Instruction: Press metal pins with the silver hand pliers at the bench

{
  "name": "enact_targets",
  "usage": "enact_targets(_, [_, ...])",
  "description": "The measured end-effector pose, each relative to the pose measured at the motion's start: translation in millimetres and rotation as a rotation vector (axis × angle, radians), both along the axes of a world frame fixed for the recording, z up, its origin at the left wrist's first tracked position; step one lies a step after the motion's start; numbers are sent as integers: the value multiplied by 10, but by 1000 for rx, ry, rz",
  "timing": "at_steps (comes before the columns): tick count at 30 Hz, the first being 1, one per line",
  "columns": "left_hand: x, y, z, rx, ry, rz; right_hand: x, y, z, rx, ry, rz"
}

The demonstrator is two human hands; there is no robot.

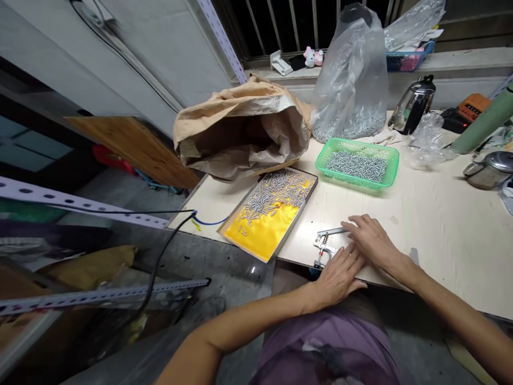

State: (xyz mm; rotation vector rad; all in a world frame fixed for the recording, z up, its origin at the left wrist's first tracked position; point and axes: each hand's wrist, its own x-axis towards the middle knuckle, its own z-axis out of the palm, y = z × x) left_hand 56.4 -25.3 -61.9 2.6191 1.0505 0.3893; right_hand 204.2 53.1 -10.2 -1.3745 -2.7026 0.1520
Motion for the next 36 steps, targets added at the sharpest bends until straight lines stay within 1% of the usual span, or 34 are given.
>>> enact_targets(3, [-27,-27,5,-13,-16,-8,-168,133,65,-72,-155,6])
enact_targets(6, [-69,-24,7,-17,-48,-9,-244,233,104,-104,-217,-5])
enact_targets(8, [-83,-17,-7,-33,-68,-11,-308,229,122,-92,-223,5])
enact_targets(9, [-83,-13,-19,-50,-71,-14,-356,206,125,-92,-213,48])
enact_targets(10, [-78,-11,-34,-73,-68,-13,-415,173,122,-99,-192,125])
enact_targets(13, [-53,-19,-74,-135,-20,-7,-626,73,67,-124,-156,428])
enact_targets(14, [-50,-30,-75,-138,1,-4,-697,52,34,-117,-167,500])
enact_targets(17, [-97,-97,-11,-101,35,-48,-875,37,-87,-58,-192,604])
enact_targets(20, [-283,-186,130,-22,-14,-141,-955,55,-157,28,-95,638])
enact_targets(21, [-385,-198,182,20,-47,-144,-949,71,-148,62,-19,623])
enact_targets(22, [-508,-189,230,65,-78,-112,-924,99,-118,96,75,592])
enact_targets(23, [-649,-151,272,107,-100,-39,-881,144,-66,130,177,547])
enact_targets(24, [-804,-82,307,147,-111,66,-821,213,5,165,278,489])
enact_targets(26, [-1130,142,347,184,-84,363,-667,421,191,243,430,349])
enact_targets(28, [-1423,435,351,196,-21,594,-491,690,394,343,480,183])
enact_targets(29, [-1541,582,341,178,27,674,-406,822,486,400,462,98])
enact_targets(31, [-1708,835,306,116,105,760,-258,1023,627,504,386,-52])
enact_targets(33, [-1793,1002,260,50,145,781,-158,1093,688,555,328,-130])
enact_targets(34, [-1816,1051,237,22,148,780,-127,1075,685,555,321,-134])
enact_targets(36, [-1843,1098,203,-35,107,775,-95,958,624,515,342,-92])
